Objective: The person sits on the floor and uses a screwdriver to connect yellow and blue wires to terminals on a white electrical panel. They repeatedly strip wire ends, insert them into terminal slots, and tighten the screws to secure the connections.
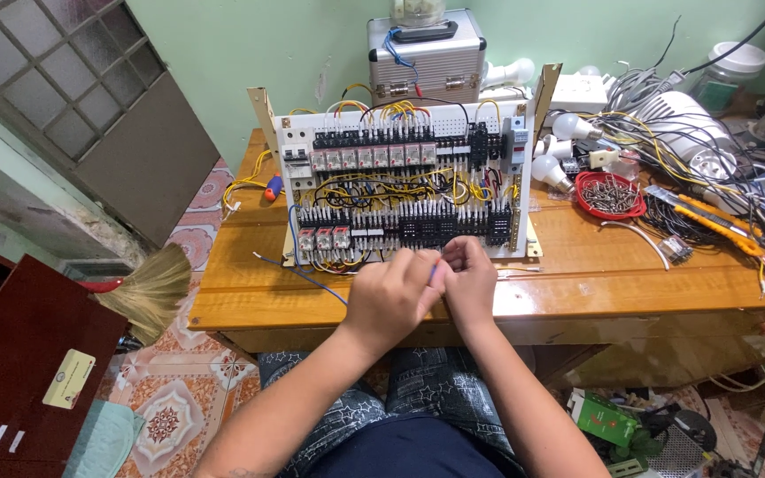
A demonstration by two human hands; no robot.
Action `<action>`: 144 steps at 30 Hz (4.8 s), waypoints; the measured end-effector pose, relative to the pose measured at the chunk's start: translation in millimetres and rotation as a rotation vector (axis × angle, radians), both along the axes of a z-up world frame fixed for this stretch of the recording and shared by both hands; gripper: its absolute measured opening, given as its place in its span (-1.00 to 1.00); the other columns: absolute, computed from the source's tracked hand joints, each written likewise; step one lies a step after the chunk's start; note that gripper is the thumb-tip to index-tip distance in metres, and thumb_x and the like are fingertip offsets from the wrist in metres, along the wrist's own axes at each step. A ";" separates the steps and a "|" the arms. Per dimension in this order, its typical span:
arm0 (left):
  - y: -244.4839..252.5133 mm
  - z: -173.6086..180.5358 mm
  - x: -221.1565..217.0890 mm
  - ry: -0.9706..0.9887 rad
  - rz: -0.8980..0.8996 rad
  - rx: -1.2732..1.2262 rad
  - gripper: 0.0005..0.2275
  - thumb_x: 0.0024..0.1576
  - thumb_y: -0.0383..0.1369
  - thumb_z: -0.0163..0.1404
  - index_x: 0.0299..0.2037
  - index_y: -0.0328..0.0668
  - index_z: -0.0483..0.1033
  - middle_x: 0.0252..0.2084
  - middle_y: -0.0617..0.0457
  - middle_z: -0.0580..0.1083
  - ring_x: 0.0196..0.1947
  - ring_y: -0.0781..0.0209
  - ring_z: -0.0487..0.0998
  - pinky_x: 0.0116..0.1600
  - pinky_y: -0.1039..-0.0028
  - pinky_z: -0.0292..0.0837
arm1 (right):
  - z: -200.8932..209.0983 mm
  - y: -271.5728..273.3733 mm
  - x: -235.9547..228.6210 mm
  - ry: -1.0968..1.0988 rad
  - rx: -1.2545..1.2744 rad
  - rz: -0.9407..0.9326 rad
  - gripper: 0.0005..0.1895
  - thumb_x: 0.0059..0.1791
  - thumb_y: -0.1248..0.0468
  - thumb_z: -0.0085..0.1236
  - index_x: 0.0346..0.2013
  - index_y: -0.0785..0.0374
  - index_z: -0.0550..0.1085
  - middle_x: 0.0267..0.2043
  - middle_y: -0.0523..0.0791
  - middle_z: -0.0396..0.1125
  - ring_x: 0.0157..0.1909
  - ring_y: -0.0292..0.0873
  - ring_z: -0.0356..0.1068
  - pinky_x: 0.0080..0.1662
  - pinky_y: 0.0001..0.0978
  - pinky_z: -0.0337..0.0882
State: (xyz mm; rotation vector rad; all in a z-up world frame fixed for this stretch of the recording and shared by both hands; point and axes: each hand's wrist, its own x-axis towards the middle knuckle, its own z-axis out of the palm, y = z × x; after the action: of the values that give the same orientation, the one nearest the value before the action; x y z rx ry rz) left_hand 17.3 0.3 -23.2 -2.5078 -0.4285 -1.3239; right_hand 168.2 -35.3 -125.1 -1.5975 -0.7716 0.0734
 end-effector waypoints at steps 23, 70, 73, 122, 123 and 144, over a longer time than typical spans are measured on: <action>-16.5 -4.5 10.6 -0.046 -0.095 0.005 -0.75 0.25 -0.13 -0.14 -0.05 -0.05 0.43 -0.36 0.08 0.26 -0.42 0.08 0.40 -0.38 0.36 0.32 | -19.5 -3.7 9.7 -0.113 0.049 0.087 -0.63 -0.24 0.28 0.37 -0.17 -0.04 0.53 -0.32 -0.17 0.48 -0.18 -0.09 0.48 -0.06 -0.30 0.44; -12.2 4.7 -5.2 -0.263 -0.272 -0.042 -0.78 0.22 -0.02 0.16 0.04 0.42 0.58 0.25 0.02 0.39 0.29 -0.02 0.36 0.44 -0.40 -0.03 | 10.6 -12.7 -0.2 -0.089 -0.096 0.059 -0.87 -0.03 0.37 0.03 -0.24 0.11 0.48 -0.16 -0.16 0.33 -0.22 -0.23 0.34 -0.16 -0.43 0.39; -15.7 3.8 -5.9 -0.291 -0.409 -0.174 -0.87 0.26 -0.27 0.13 -0.02 0.25 0.59 -0.10 0.21 0.47 0.01 0.09 0.51 0.44 -0.28 -0.05 | 18.1 -14.2 -6.1 -0.063 -0.011 0.090 -0.79 -0.16 0.36 0.05 -0.25 0.12 0.48 -0.19 -0.18 0.32 -0.23 -0.25 0.32 -0.12 -0.43 0.38; -8.1 -20.1 3.0 -0.178 -0.398 -0.068 -0.74 0.21 -0.39 0.08 0.03 0.34 0.57 0.10 0.10 0.57 0.14 0.07 0.60 0.33 -0.14 0.27 | -38.0 3.5 20.3 -0.243 0.118 0.047 -0.70 -0.19 0.36 0.31 -0.20 0.16 0.48 -0.31 -0.08 0.34 -0.22 -0.01 0.39 -0.09 -0.21 0.41; -10.9 -26.8 5.1 -0.170 -0.401 -0.030 -0.83 0.25 -0.37 0.04 -0.09 0.30 0.59 0.09 0.10 0.58 0.11 0.08 0.63 0.27 -0.01 0.41 | -51.9 8.5 27.4 -0.227 0.133 0.067 -0.68 -0.20 0.37 0.31 -0.18 0.14 0.48 -0.29 -0.09 0.34 -0.20 -0.02 0.40 -0.08 -0.24 0.41; 132.8 -100.7 -107.6 -1.477 -0.521 -1.335 -0.71 0.39 -0.12 -0.20 0.14 -0.10 0.34 -0.68 0.12 0.17 -0.74 0.27 0.22 -0.47 0.45 0.20 | -6.8 -8.2 -4.5 -0.371 0.165 -0.091 -0.88 -0.05 0.30 0.35 -0.34 0.05 0.53 -0.40 -0.24 0.42 -0.28 -0.16 0.41 -0.12 -0.35 0.38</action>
State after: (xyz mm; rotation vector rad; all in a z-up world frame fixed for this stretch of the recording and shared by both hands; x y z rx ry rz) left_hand -90.3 133.0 -123.9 -1.5155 -1.2570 -3.9707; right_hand 163.6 -43.5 -131.9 -1.5034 -0.9619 -0.3530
